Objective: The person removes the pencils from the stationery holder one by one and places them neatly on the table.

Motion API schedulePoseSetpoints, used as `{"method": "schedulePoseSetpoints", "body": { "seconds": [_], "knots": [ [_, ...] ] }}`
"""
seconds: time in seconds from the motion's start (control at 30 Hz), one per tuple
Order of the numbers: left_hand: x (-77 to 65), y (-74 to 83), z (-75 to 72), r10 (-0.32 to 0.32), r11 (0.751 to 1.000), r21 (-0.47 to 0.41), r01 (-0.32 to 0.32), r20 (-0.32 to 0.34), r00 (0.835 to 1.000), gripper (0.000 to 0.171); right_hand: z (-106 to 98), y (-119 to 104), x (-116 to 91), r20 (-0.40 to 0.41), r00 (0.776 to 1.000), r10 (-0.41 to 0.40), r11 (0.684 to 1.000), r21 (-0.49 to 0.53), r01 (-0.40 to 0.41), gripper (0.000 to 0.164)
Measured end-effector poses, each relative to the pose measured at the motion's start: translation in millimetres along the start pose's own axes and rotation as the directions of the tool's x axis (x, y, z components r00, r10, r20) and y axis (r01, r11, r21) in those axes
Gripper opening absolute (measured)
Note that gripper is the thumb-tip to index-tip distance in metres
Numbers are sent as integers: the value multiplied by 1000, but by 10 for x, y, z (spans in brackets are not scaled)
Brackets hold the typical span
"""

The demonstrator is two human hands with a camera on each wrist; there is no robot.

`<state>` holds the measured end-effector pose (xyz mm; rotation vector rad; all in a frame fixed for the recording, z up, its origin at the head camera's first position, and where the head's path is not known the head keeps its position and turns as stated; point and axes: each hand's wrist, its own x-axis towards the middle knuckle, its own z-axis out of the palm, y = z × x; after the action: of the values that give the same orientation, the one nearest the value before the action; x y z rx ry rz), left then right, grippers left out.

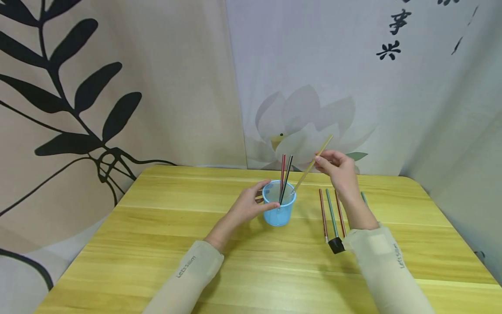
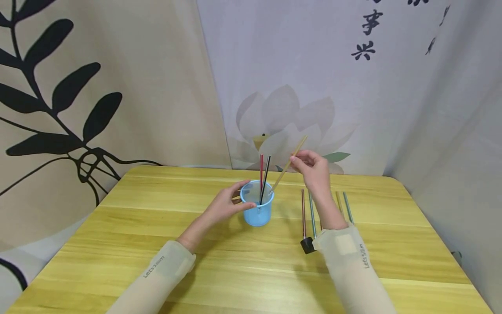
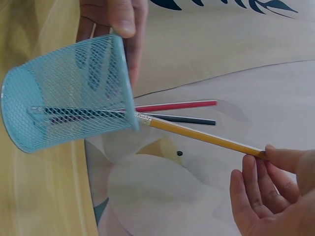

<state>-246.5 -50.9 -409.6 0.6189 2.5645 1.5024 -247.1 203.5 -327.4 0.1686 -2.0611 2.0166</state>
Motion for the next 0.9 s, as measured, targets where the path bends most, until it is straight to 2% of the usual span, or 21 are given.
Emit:
{"method": "schedulePoseSetpoints", "body": {
  "seconds": [0.2,0.57,0.9],
  "knots": [
    [-2,-5,-2,-6,1000,3,6,-1,1000,82,-92,-99,-16,-30,999,-26,997,77,28,3],
    [8,2,1,-13,1000,-3,13,-6,1000,81,-326,-144,10,-58,998,-18,997,78,22,6],
    [5,-1,-6,-8,1000,6,8,1,1000,82,-537,-160,-15,-67,996,-53,992,109,61,4]
  ]
}}
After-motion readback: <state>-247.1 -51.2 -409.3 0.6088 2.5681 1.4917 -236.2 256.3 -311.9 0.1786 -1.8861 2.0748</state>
